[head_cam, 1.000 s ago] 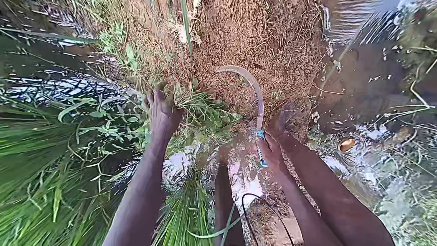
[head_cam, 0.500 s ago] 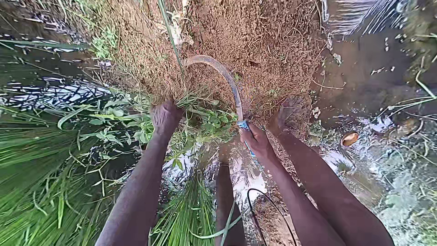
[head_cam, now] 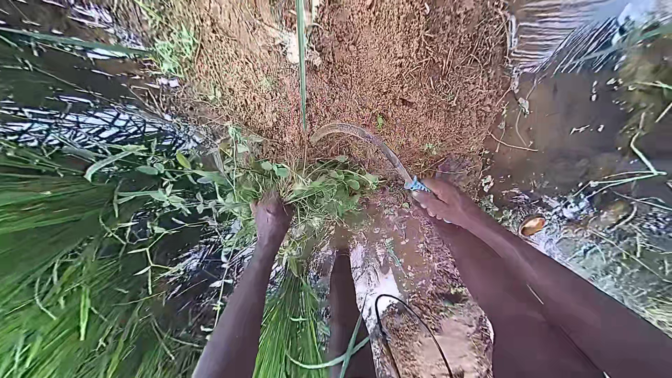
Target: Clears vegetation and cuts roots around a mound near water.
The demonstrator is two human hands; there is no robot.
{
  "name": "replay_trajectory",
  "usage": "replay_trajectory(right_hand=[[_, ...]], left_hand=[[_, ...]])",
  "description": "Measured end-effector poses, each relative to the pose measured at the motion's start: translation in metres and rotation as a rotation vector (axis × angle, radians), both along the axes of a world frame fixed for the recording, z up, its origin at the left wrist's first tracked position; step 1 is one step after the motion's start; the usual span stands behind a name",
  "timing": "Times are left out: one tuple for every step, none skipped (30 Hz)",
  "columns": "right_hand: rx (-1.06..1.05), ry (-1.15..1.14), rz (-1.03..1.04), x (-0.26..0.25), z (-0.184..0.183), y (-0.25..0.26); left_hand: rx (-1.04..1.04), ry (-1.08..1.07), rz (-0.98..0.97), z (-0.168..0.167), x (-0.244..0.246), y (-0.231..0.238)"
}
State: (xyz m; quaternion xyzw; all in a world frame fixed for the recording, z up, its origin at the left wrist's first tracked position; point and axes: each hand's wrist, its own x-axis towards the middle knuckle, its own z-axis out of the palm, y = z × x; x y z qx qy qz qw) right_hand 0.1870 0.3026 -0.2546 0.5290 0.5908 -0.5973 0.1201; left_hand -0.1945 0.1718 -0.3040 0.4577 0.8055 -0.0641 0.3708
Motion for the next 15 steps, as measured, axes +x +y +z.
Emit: replay_trajectory(right_hand=[[0.046,0.047,-0.027,-0.005,-0.004,-0.003],[0.06,0.098,-0.047,-0.016,-0.01,-0.006],[0.086,0.131,-0.05,-0.03,-0.018,-0.008],[0.115,0.15,-0.027,-0.046,-0.026,-0.006],[0.129,0.148,0.035,-0.062,-0.031,0.0],[0.11,0.119,0.106,-0.077,-0.033,0.009],[0.092,0.087,0.167,-0.088,-0.036,0.017],[0.084,0.075,0.213,-0.095,-0.041,0.025],[0.09,0.074,0.242,-0.097,-0.046,0.029],[0.099,0.076,0.255,-0.093,-0.049,0.035],[0.099,0.077,0.256,-0.087,-0.048,0.042],[0.096,0.062,0.271,-0.08,-0.046,0.049],[0.098,0.04,0.299,-0.073,-0.042,0.054],[0.091,0.027,0.322,-0.067,-0.036,0.058],[0.084,0.002,0.363,-0.062,-0.031,0.063]], left_hand=[[0.019,-0.006,0.0,-0.001,0.001,0.001],[-0.004,-0.002,0.01,0.001,0.002,0.001],[-0.034,0.01,0.021,0.003,0.004,0.004],[-0.056,0.021,0.027,0.005,0.006,0.006],[-0.064,0.035,0.026,0.007,0.008,0.008],[-0.04,0.043,0.013,0.007,0.009,0.009],[0.019,0.044,-0.022,0.004,0.008,0.009],[0.085,0.045,-0.077,0.0,0.006,0.01],[0.116,0.046,-0.125,-0.002,0.003,0.013],[0.128,0.043,-0.181,-0.004,0.002,0.023],[0.155,0.046,-0.254,-0.009,0.001,0.036],[0.175,0.054,-0.326,-0.014,0.001,0.049],[0.186,0.066,-0.372,-0.02,-0.001,0.062],[0.17,0.068,-0.378,-0.025,-0.005,0.069],[0.137,0.056,-0.35,-0.028,-0.009,0.073]])
